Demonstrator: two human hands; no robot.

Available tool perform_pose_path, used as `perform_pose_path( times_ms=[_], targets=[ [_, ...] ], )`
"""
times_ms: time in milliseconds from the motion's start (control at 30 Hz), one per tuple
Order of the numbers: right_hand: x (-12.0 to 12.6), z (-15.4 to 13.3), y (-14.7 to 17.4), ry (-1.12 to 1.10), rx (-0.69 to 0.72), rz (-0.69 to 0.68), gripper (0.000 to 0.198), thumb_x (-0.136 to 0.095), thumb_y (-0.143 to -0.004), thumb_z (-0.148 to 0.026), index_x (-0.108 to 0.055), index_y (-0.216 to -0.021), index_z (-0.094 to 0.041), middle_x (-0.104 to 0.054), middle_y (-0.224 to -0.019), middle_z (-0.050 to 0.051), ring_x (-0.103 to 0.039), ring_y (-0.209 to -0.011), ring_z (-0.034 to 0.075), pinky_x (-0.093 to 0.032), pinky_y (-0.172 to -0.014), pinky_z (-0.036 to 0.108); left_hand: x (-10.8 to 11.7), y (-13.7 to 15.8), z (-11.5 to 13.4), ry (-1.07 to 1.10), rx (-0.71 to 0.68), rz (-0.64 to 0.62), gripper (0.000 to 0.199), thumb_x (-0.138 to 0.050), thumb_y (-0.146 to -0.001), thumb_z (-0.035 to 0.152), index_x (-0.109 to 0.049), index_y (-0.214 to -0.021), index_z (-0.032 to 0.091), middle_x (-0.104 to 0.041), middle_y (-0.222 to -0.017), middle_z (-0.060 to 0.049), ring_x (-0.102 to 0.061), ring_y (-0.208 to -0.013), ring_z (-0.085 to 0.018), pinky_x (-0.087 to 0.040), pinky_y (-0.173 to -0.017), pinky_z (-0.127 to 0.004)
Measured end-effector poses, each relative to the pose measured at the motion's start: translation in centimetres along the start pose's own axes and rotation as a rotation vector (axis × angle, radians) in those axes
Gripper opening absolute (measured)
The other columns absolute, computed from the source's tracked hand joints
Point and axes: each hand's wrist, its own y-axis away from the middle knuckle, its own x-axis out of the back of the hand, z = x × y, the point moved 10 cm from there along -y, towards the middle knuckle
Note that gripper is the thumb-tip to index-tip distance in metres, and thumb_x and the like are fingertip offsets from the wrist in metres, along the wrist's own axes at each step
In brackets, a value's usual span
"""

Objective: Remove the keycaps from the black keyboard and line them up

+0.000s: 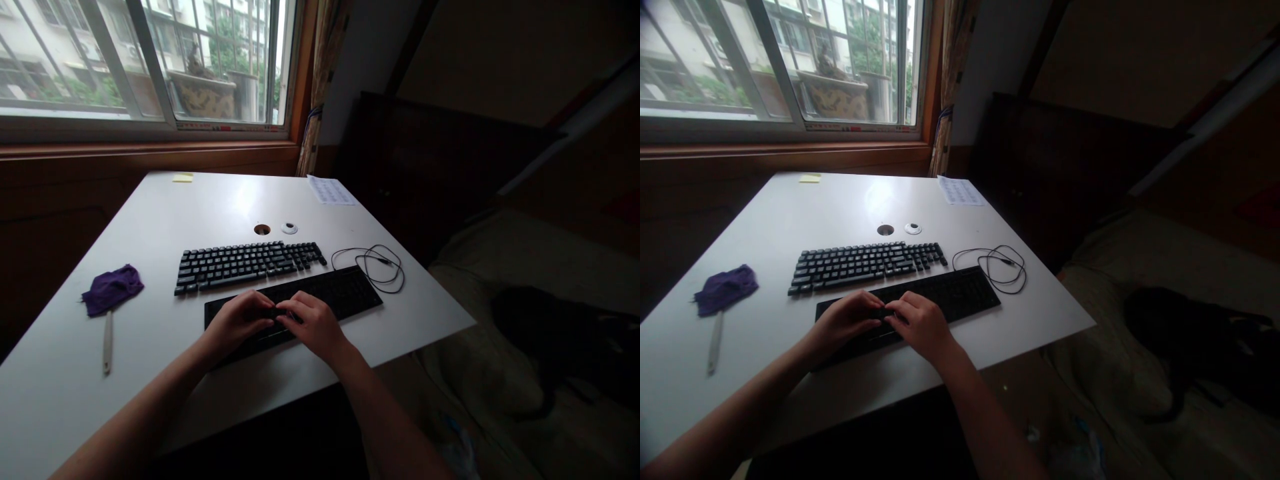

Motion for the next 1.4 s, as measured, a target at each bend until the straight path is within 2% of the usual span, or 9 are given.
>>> perform_pose_path(
  times_ms=[167, 333, 400, 500, 700, 900, 1400],
  targets=[
    [1.6, 1.5, -0.4, 0.041, 0.004, 0.002, 0.017, -0.065, -0.091, -0.028, -0.070, -0.107, -0.024, -0.065, -0.088, 0.002, -0.063, -0.081, 0.014, -0.051, -0.077, 0.026, -0.1, 0.2, -1.0, -0.002, 0.117, -0.010, 0.035, -0.072, -0.083, 0.030, -0.060, -0.113, 0.018, -0.069, -0.101, -0.008, -0.068, -0.092, -0.020, -0.057, -0.083, -0.035],
    [5.4, 6.6, -0.9, 0.236, -0.107, -0.024, 0.015, -0.065, -0.091, -0.025, -0.071, -0.105, -0.022, -0.066, -0.091, 0.003, -0.064, -0.083, 0.016, -0.049, -0.081, 0.028, -0.1, 0.1, -0.3, -0.164, 0.071, -0.032, 0.017, -0.063, -0.090, 0.030, -0.065, -0.103, 0.019, -0.068, -0.100, -0.006, -0.066, -0.090, -0.018, -0.054, -0.082, -0.031],
    [7.0, 9.2, -1.2, 0.369, -0.177, -0.053, 0.015, -0.063, -0.092, -0.025, -0.071, -0.104, -0.022, -0.067, -0.094, 0.004, -0.064, -0.088, 0.018, -0.048, -0.084, 0.029, -0.4, 0.0, 0.0, -0.238, 0.039, -0.067, 0.014, -0.060, -0.091, 0.030, -0.066, -0.099, 0.019, -0.068, -0.096, -0.005, -0.065, -0.087, -0.018, -0.053, -0.079, -0.029],
    [8.2, 12.4, -1.9, 0.489, -0.247, -0.136, 0.017, -0.063, -0.092, -0.025, -0.072, -0.106, -0.022, -0.069, -0.098, 0.005, -0.065, -0.087, 0.018, -0.047, -0.080, 0.027, -0.8, -0.1, 0.3, -0.289, 0.002, -0.093, 0.014, -0.058, -0.093, 0.029, -0.067, -0.096, 0.019, -0.067, -0.093, -0.005, -0.064, -0.085, -0.017, -0.051, -0.077, -0.027],
    [7.5, 15.6, -4.6, 0.628, -0.282, -0.307, 0.019, -0.063, -0.092, -0.030, -0.072, -0.107, -0.026, -0.069, -0.102, 0.002, -0.065, -0.088, 0.016, -0.045, -0.075, 0.025, -1.1, -0.1, 0.9, -0.305, -0.020, -0.107, 0.013, -0.057, -0.094, 0.028, -0.067, -0.093, 0.019, -0.067, -0.090, -0.004, -0.063, -0.083, -0.016, -0.049, -0.076, -0.026],
    [5.7, 16.2, -6.3, 0.691, -0.251, -0.431, 0.020, -0.063, -0.092, -0.034, -0.073, -0.108, -0.028, -0.069, -0.107, 0.002, -0.066, -0.091, 0.017, -0.045, -0.072, 0.025, -1.2, -0.1, 1.1, -0.312, -0.025, -0.115, 0.014, -0.056, -0.094, 0.027, -0.067, -0.093, 0.019, -0.067, -0.089, -0.004, -0.063, -0.082, -0.017, -0.049, -0.075, -0.026],
    [4.4, 16.6, -6.1, 0.701, -0.234, -0.472, 0.020, -0.063, -0.093, -0.035, -0.072, -0.110, -0.029, -0.069, -0.109, 0.003, -0.067, -0.093, 0.018, -0.046, -0.071, 0.024, -1.3, -0.1, 1.0, -0.292, -0.036, -0.125, 0.014, -0.055, -0.093, 0.026, -0.067, -0.094, 0.019, -0.068, -0.090, -0.005, -0.063, -0.083, -0.017, -0.049, -0.076, -0.028]
  ],
)
